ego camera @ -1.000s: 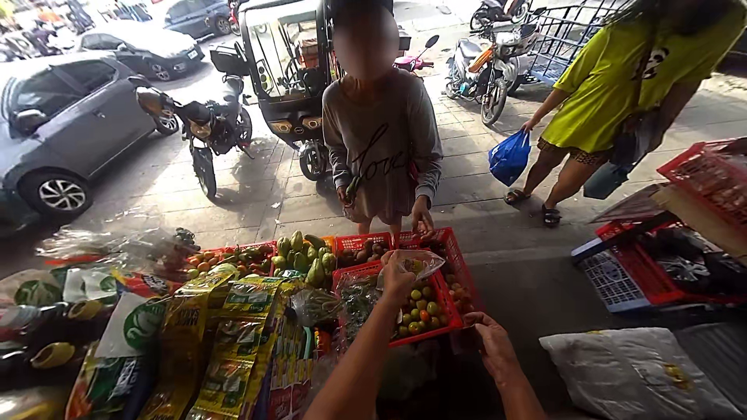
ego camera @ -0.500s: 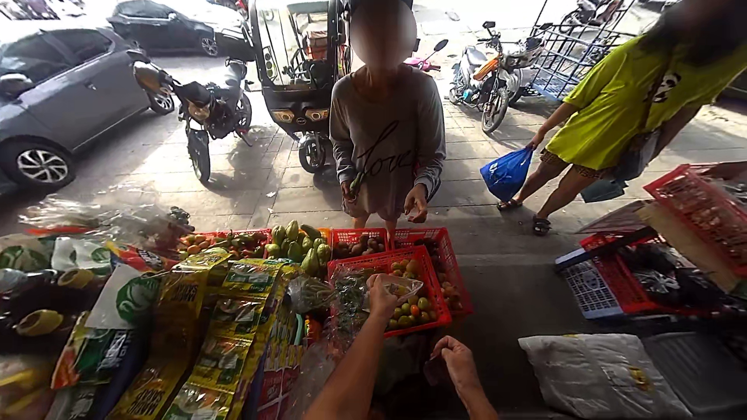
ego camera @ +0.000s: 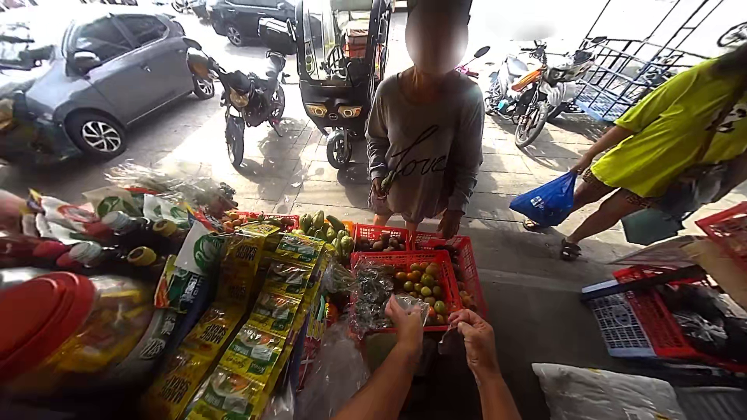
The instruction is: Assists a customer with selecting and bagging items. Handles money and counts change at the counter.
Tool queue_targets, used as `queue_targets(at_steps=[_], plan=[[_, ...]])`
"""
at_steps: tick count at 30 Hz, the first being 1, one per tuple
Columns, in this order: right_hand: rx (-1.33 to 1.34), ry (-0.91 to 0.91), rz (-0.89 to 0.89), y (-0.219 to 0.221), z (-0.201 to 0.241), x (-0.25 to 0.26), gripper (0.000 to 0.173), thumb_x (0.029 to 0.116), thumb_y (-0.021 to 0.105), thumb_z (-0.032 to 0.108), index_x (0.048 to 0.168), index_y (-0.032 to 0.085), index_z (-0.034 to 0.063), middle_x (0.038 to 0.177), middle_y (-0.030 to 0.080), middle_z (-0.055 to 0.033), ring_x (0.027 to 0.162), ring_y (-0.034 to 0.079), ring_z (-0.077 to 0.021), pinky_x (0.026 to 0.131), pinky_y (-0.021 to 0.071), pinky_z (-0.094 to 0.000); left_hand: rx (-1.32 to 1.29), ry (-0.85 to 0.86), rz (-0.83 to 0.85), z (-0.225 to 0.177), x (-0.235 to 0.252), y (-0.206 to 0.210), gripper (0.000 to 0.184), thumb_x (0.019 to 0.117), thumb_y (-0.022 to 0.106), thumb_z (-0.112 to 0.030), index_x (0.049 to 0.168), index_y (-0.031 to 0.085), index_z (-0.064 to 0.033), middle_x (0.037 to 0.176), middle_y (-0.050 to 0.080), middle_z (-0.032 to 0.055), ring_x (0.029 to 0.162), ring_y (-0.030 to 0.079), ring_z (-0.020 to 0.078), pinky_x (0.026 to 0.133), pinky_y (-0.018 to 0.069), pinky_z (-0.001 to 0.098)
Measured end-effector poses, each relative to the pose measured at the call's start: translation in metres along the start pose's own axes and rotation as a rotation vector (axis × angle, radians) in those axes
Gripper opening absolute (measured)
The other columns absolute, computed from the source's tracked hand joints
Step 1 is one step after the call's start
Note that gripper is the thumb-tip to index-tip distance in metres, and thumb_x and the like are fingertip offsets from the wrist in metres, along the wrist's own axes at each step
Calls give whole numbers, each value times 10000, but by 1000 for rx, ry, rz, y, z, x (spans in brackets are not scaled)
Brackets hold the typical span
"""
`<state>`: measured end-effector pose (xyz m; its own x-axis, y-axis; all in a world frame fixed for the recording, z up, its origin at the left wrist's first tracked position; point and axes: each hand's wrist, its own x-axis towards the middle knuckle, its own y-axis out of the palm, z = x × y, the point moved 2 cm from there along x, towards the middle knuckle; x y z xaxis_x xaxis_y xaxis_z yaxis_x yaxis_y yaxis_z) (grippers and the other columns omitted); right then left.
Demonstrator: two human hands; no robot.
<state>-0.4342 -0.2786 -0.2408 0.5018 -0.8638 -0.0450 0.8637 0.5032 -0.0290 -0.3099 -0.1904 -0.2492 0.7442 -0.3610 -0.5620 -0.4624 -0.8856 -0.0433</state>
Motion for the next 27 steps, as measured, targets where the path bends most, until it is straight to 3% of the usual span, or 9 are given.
queue_targets(at_steps=[4,7,9,12,15,18,21,24,27], plan=[[64,-208,65,40,101,15,249,882,379,9,852,615,83,839,670,36,745,634,-59,674,551,-256,-384,397,227,-128,-116,-27,700,989,584,-65,1594,232,-41,1541,346,256,1181,607,260,951,556,387],[122,110,-45,107,193,-19,303,1099,332,74,998,610,12,797,615,-23,710,603,-93,733,560,-271,-260,936,453,-187,-196,-76,506,919,612,45,1398,471,124,1353,524,280,1065,659,238,903,585,358],[78,-66,566,116,198,-6,306,1074,319,175,1027,618,135,798,673,71,658,627,-12,627,553,-184,0,1291,556,-212,-238,-126,336,897,669,33,1228,672,92,1178,668,235,1026,676,248,897,565,378],[-3,-302,680,172,229,-52,97,1016,561,129,1026,658,125,792,677,93,608,601,9,561,532,-163,313,1570,377,-209,-265,-221,181,941,616,-43,1047,756,-3,926,742,113,885,710,216,807,570,377],[-186,-382,777,210,250,-88,64,934,682,191,993,698,172,777,667,98,549,548,15,489,475,-161,415,1423,-43,-173,-254,-337,201,978,565,-44,1034,743,31,921,723,99,858,683,141,801,581,308],[-287,-387,932,243,255,-106,55,948,677,183,981,708,151,764,664,71,511,523,-3,442,449,-172,428,850,-419,-100,-222,-442,218,1029,526,-98,1132,686,10,1017,708,105,834,683,141,768,593,336],[-358,-413,1100,285,252,-129,63,965,654,160,977,697,116,740,653,58,523,532,-9,451,447,-187,167,333,-355,-26,-182,-488,349,1069,511,-146,1375,514,22,1257,634,214,1085,656,286,947,541,485],[-477,-509,1253,327,245,-152,102,980,658,187,974,714,102,796,688,27,594,580,-47,527,496,-249,-57,336,-184,9,-144,-480,550,975,658,-93,1472,433,-20,1350,598,191,1173,639,249,988,555,425],[-611,-590,1297,356,243,-168,117,990,678,218,984,723,110,844,709,2,637,620,-92,577,538,-317,-2,421,-183,5,-136,-476,598,858,794,-65,1398,539,-31,1334,602,176,1121,653,247,936,577,426]])
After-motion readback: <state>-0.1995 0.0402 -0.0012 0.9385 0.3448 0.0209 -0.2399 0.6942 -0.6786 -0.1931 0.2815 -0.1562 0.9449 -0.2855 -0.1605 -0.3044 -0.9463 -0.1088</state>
